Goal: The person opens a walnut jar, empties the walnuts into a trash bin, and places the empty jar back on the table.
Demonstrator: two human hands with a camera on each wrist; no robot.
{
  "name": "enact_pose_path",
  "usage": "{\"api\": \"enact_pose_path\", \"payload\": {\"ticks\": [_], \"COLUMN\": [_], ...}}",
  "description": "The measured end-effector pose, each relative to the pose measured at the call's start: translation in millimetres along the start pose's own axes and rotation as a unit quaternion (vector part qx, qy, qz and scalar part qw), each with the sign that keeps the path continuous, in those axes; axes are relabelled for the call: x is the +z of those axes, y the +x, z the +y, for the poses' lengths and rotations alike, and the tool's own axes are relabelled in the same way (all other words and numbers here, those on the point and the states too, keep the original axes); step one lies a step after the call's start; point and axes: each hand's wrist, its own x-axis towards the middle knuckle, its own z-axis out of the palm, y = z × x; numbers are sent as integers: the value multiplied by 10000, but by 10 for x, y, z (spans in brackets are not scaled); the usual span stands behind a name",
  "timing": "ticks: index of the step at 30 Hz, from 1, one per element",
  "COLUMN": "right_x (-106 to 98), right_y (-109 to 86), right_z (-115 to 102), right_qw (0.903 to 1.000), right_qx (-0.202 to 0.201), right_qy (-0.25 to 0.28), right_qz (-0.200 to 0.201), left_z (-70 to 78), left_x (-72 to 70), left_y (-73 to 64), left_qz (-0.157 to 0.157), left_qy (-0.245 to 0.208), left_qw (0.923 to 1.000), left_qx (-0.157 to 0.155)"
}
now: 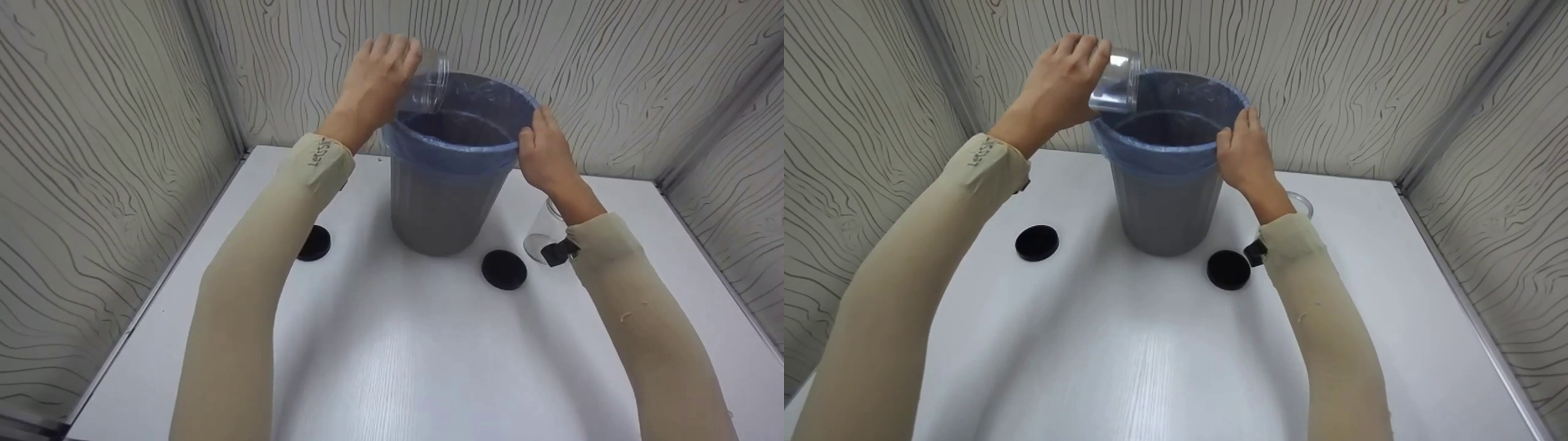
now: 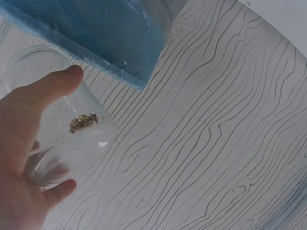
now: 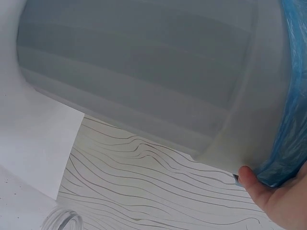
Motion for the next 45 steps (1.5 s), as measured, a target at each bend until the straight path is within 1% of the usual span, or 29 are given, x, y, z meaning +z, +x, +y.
{"api": "enact_pose_path", "payload": {"ticks": [6,9,11,16,19,21,23,27,30,33,36,38,41,43,45], "right_x": [18,26,28,27,27,28,31,35,34,32,30,29,28,31,36], "right_y": [17,14,13,12,10,5,0,-12,-20,-29,-36,-35,-32,-31,-33], "right_z": [-4,-5,-4,-27,-43,-49,-55,-70,-85,-94,-99,-96,-93,-85,-79], "right_qw": [10000,10000,10000,10000,10000,10000,10000,10000,10000,10000,10000,10000,10000,9999,9999], "right_qx": [60,45,39,-26,-59,-47,-15,40,54,23,-33,-40,-50,-57,-72], "right_qy": [-1,-16,-19,-1,7,8,4,-4,-1,18,25,7,-32,-54,-44], "right_qz": [-48,-18,-2,32,44,40,22,-38,-67,-54,-21,6,49,66,62], "left_z": [45,92,122,151,142,134,129,116,104,89,65,48,31,31,42], "left_x": [-43,-53,-55,-35,-23,-20,-22,-35,-40,-43,-54,-67,-85,-93,-94], "left_y": [65,96,111,140,154,158,159,153,142,122,105,98,87,80,69], "left_qz": [-201,-225,-251,-338,-432,-474,-514,-539,-487,-514,-633,-702,-682,-604,-456], "left_qy": [-346,-549,-541,-128,363,791,1184,1679,1919,2168,2363,2410,2419,2398,2375], "left_qw": [9991,9981,9982,9993,9982,9952,9905,9825,9784,9727,9662,9634,9620,9625,9635], "left_qx": [-147,-151,-108,37,185,327,465,601,602,655,817,938,1066,1116,1150]}}
